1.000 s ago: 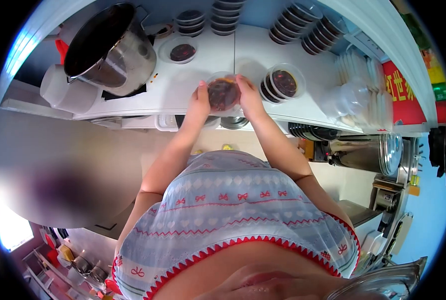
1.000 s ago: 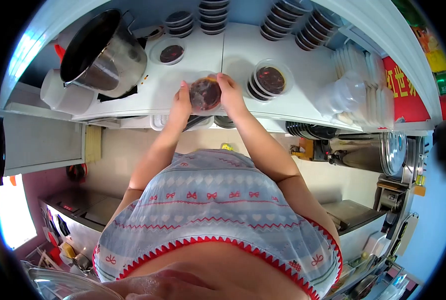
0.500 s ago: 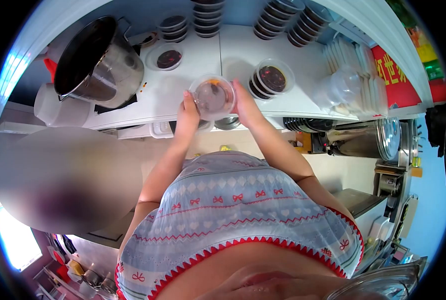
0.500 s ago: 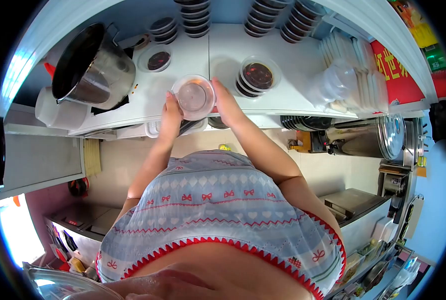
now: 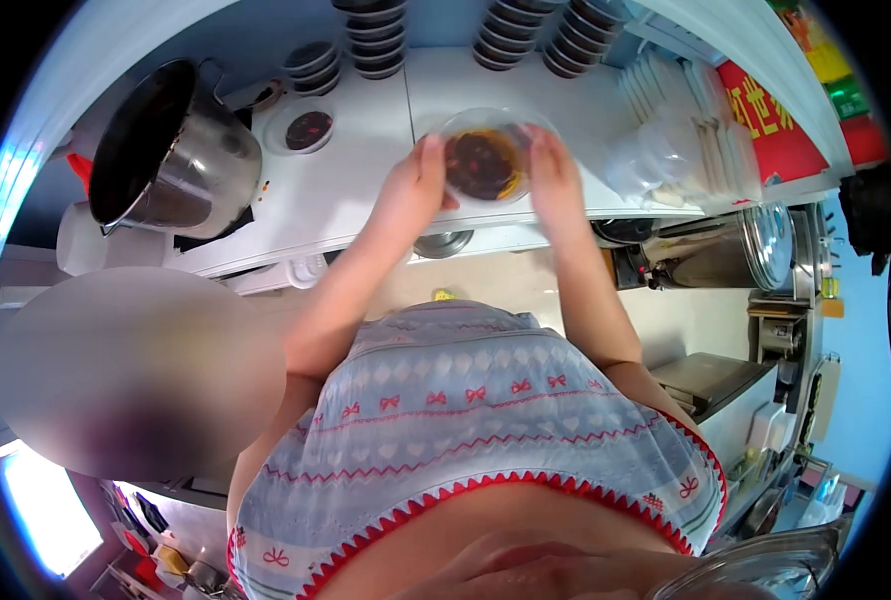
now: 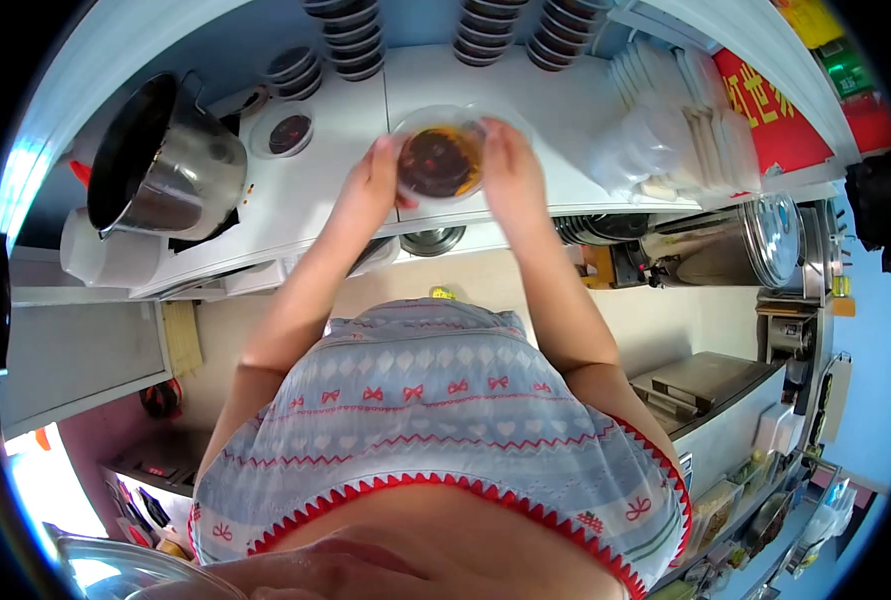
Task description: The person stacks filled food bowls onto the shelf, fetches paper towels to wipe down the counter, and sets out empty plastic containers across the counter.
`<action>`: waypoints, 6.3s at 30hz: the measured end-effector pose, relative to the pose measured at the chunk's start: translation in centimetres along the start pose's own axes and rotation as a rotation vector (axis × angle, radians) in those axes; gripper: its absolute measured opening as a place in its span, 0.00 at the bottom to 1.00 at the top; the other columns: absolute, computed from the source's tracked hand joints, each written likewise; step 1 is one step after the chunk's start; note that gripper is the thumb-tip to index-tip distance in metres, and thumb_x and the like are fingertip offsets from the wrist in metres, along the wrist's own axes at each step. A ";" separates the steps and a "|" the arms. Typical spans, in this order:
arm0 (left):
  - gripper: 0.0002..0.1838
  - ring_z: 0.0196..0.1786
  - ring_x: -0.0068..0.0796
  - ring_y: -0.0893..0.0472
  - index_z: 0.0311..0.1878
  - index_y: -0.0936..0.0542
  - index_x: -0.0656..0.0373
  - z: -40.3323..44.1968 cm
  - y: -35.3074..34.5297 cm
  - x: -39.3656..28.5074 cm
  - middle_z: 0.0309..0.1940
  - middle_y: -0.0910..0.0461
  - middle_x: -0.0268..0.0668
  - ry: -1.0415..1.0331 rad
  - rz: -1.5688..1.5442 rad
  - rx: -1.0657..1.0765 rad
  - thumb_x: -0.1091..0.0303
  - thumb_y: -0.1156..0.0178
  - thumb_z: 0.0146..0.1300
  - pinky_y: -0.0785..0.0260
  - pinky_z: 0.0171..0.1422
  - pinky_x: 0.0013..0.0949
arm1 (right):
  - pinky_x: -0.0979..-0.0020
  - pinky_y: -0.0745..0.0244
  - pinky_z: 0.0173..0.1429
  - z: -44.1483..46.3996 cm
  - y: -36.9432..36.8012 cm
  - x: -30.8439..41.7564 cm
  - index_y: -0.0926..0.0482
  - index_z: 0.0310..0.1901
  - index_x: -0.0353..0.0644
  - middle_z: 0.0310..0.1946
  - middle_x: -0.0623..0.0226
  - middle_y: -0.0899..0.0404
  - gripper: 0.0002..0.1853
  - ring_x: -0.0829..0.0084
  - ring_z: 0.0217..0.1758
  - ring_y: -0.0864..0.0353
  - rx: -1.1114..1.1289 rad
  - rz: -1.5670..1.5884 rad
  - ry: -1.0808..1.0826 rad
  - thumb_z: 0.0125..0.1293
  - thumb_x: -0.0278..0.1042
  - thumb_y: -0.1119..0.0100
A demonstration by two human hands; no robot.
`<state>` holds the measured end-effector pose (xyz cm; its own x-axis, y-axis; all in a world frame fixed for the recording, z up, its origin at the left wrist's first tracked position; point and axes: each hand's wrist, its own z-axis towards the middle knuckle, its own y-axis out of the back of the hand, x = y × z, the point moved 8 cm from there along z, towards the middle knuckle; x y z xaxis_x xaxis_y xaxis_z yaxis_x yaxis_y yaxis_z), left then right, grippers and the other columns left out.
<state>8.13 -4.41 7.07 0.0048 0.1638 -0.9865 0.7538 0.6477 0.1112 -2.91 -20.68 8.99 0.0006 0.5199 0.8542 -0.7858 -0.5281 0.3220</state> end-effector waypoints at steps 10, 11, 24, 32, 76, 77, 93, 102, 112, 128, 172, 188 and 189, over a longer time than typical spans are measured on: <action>0.27 0.41 0.56 0.20 0.51 0.26 0.57 8.1 -1.5 -2.3 0.33 0.19 0.54 -0.148 0.610 -0.203 0.47 0.68 0.73 0.28 0.46 0.53 | 0.63 0.27 0.46 4.4 4.4 -5.6 0.22 0.50 0.38 0.36 0.53 0.20 0.19 0.54 0.37 0.21 0.046 -0.305 -0.292 0.69 0.42 0.56; 0.24 0.38 0.56 0.20 0.52 0.29 0.57 7.1 0.4 -1.3 0.32 0.20 0.55 -0.153 0.481 -0.276 0.48 0.65 0.72 0.28 0.46 0.52 | 0.63 0.27 0.44 3.8 5.5 -3.7 0.23 0.50 0.38 0.39 0.54 0.21 0.18 0.55 0.36 0.22 -0.084 -0.549 -0.158 0.69 0.42 0.55; 0.24 0.34 0.29 0.22 0.46 0.28 0.68 4.4 20.7 15.0 0.35 0.26 0.40 0.258 -0.287 -0.632 0.51 0.45 0.66 0.21 0.39 0.33 | 0.76 0.31 0.35 -7.6 -10.4 5.3 0.19 0.40 0.41 0.32 0.63 0.23 0.09 0.73 0.31 0.24 0.700 0.099 0.226 0.63 0.22 0.50; 0.22 0.28 0.35 0.14 0.43 0.22 0.70 6.5 22.4 16.4 0.32 0.18 0.45 0.250 0.073 -0.671 0.55 0.45 0.64 0.25 0.32 0.27 | 0.76 0.27 0.40 -6.3 -16.5 0.2 0.20 0.42 0.38 0.36 0.68 0.19 0.10 0.78 0.35 0.23 0.710 0.254 -0.221 0.70 0.33 0.50; 0.28 0.24 0.16 0.37 0.29 0.29 0.55 -6.2 9.7 10.4 0.20 0.37 0.23 0.222 -0.222 -0.426 0.39 0.59 0.71 0.44 0.28 0.24 | 0.70 0.26 0.50 -8.3 -16.5 -1.1 0.28 0.56 0.37 0.44 0.62 0.22 0.33 0.73 0.45 0.22 0.660 0.670 -0.889 0.70 0.64 0.58; 0.29 0.26 0.17 0.33 0.32 0.26 0.57 -6.3 9.6 10.5 0.23 0.32 0.25 0.244 -0.114 -0.404 0.38 0.59 0.71 0.41 0.30 0.24 | 0.73 0.27 0.51 -8.5 -16.8 -1.2 0.26 0.55 0.36 0.44 0.62 0.22 0.33 0.73 0.44 0.22 0.664 0.789 -0.911 0.70 0.63 0.56; 0.30 0.47 0.34 0.21 0.59 0.31 0.69 -6.5 7.0 9.3 0.50 0.23 0.44 0.170 -0.385 -0.207 0.48 0.64 0.75 0.30 0.56 0.35 | 0.70 0.26 0.56 -8.2 -14.6 0.2 0.35 0.65 0.40 0.52 0.55 0.23 0.28 0.69 0.52 0.21 0.604 0.807 -0.706 0.76 0.53 0.66; 0.24 0.60 0.35 0.29 0.67 0.40 0.64 -7.2 3.2 0.4 0.54 0.27 0.46 -0.164 -0.185 -0.215 0.57 0.61 0.76 0.41 0.66 0.32 | 0.67 0.39 0.68 -5.3 -7.9 4.8 0.40 0.68 0.36 0.61 0.58 0.31 0.26 0.68 0.65 0.33 0.401 1.137 -0.485 0.76 0.43 0.60; 0.20 0.58 0.53 0.29 0.53 0.24 0.58 9.5 -3.3 -6.2 0.52 0.23 0.50 -0.645 0.527 -0.222 0.56 0.61 0.74 0.37 0.62 0.43 | 0.66 0.47 0.73 3.8 3.9 2.9 0.41 0.69 0.36 0.69 0.56 0.41 0.28 0.65 0.71 0.39 0.021 0.306 -0.144 0.74 0.43 0.58; 0.35 0.75 0.47 0.51 0.75 0.49 0.43 8.2 -4.3 1.7 0.74 0.50 0.45 -0.065 -0.394 0.013 0.38 0.62 0.70 0.60 0.74 0.52 | 0.34 0.38 0.60 -2.6 -3.2 -6.6 0.44 0.68 0.53 0.67 0.53 0.44 0.32 0.35 0.57 0.32 0.223 1.121 -0.985 0.69 0.63 0.66; 0.17 0.56 0.29 0.30 0.55 0.30 0.51 -14.4 11.9 14.2 0.55 0.28 0.33 0.092 -0.678 -0.651 0.51 0.56 0.72 0.36 0.60 0.36 | 0.55 0.34 0.52 13.2 -27.2 -14.5 0.31 0.35 0.45 0.28 0.65 0.34 0.06 0.63 0.31 0.36 0.104 0.957 -1.032 0.65 0.36 0.55; 0.19 0.57 0.29 0.28 0.58 0.33 0.51 -17.4 14.3 15.5 0.57 0.28 0.36 0.104 -0.687 -0.768 0.52 0.58 0.73 0.36 0.61 0.37 | 0.55 0.28 0.49 14.0 -33.1 -15.7 0.30 0.46 0.47 0.43 0.62 0.28 0.09 0.59 0.37 0.26 0.250 0.868 -0.991 0.69 0.38 0.57; 0.19 0.57 0.29 0.28 0.58 0.33 0.51 -17.5 14.3 15.4 0.57 0.28 0.36 0.105 -0.688 -0.769 0.52 0.58 0.73 0.36 0.61 0.37 | 0.55 0.26 0.47 14.0 -33.6 -15.6 0.32 0.51 0.49 0.52 0.63 0.31 0.11 0.58 0.39 0.27 0.296 0.929 -1.014 0.70 0.38 0.56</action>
<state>7.52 20.43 -4.44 -0.3526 -0.3811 -0.8546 -0.0516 0.9198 -0.3889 32.14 -20.43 -9.40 0.1001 -0.7284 0.6778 -0.5886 -0.5926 -0.5499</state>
